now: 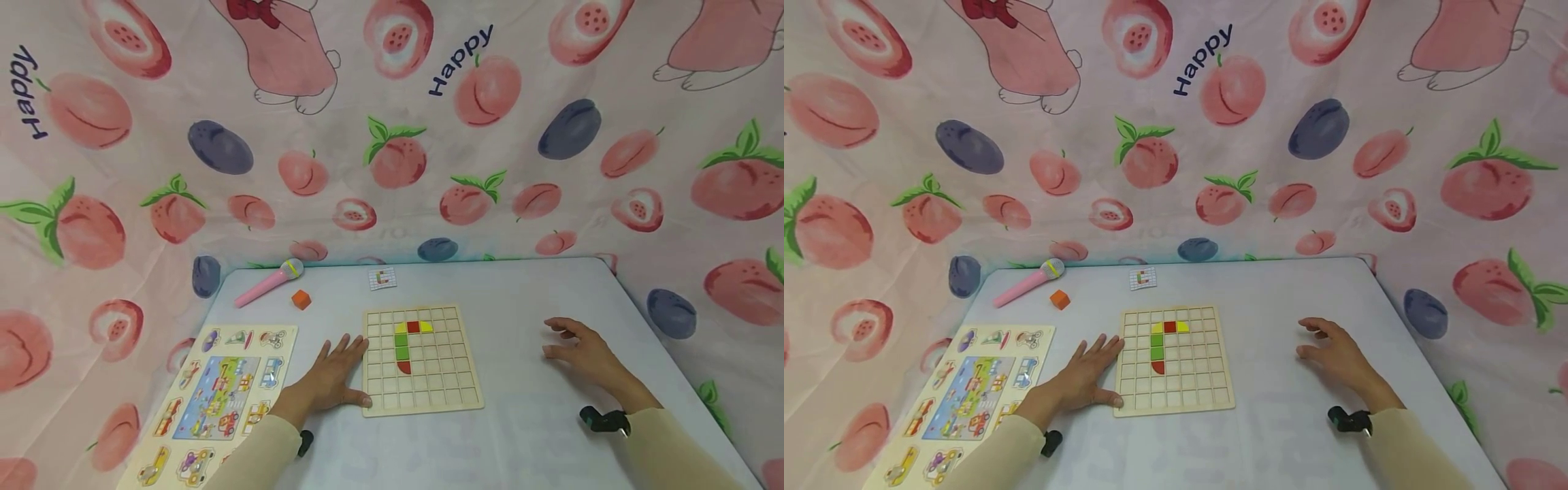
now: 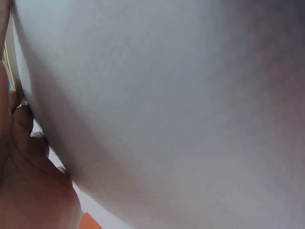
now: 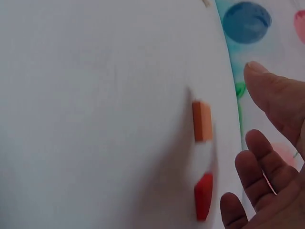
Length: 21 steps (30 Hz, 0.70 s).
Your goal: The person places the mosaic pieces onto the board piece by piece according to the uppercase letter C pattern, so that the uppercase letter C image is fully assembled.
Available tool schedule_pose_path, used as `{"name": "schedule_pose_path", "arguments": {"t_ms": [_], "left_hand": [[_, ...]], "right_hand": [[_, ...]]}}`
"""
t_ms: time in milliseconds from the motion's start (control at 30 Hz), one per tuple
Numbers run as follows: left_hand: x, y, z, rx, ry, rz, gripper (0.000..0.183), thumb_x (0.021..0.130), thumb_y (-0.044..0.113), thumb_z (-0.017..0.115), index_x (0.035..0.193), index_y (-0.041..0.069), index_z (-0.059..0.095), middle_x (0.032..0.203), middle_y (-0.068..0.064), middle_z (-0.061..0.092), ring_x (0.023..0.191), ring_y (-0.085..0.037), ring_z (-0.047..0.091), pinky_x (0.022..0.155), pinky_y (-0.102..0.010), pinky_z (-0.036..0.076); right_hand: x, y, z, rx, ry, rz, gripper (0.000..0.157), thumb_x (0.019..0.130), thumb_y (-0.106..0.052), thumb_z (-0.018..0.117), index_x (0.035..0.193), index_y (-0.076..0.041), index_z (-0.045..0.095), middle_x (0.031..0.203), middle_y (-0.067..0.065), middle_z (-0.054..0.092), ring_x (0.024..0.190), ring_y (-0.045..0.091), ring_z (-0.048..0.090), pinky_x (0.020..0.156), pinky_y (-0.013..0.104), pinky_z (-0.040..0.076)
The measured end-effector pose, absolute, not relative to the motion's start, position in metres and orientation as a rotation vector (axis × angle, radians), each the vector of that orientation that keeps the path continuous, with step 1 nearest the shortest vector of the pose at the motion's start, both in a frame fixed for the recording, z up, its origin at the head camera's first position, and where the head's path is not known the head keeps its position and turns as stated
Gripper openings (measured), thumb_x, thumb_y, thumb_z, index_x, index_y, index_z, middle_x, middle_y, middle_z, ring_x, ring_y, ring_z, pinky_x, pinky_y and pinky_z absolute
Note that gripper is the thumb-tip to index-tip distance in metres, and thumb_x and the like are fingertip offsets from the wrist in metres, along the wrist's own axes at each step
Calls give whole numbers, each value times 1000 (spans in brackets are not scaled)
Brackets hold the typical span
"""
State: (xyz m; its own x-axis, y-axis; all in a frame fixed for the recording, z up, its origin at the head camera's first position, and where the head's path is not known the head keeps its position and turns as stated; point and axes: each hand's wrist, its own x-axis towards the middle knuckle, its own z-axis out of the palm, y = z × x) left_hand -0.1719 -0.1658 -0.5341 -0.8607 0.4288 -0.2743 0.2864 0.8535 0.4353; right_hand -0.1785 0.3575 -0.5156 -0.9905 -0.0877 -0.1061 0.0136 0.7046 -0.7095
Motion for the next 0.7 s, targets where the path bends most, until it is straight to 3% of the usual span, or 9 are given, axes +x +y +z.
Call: {"name": "schedule_pose_path", "arguments": {"t_ms": [200, 333, 500, 700], "left_hand": [[-172, -166, -534, 538, 2669, 537, 121, 75, 64, 86, 170, 20, 24, 178, 1, 19, 166, -27, 5, 135, -56, -1], [-172, -167, -535, 544, 2670, 539, 121, 76, 64, 86, 170, 20, 24, 178, 1, 19, 166, -27, 5, 135, -56, -1], [-171, -166, -534, 549, 2669, 543, 121, 76, 64, 86, 170, 20, 23, 178, 1, 19, 166, -27, 5, 135, -56, -1], [-172, -166, -533, 548, 2665, 530, 122, 76, 64, 85, 170, 20, 22, 178, 1, 18, 166, -27, 4, 135, -55, -1]], "right_hand": [[-175, 377, -521, -53, 2713, -1126, 67, 95, -31, 79, 151, -5, 53, 154, 28, 48, 135, 49, 48, 104, 64, 49], [-174, 380, -525, -86, 2730, -1099, 60, 94, -21, 80, 147, -2, 58, 152, 32, 48, 135, 54, 48, 107, 69, 47], [-176, 381, -532, -170, 2822, -1040, 48, 91, -12, 81, 136, -1, 69, 141, 29, 57, 130, 50, 55, 106, 61, 51], [-180, 378, -537, -201, 2910, -927, 34, 91, -14, 82, 123, -5, 77, 126, 23, 65, 109, 37, 62, 88, 40, 55]]}}
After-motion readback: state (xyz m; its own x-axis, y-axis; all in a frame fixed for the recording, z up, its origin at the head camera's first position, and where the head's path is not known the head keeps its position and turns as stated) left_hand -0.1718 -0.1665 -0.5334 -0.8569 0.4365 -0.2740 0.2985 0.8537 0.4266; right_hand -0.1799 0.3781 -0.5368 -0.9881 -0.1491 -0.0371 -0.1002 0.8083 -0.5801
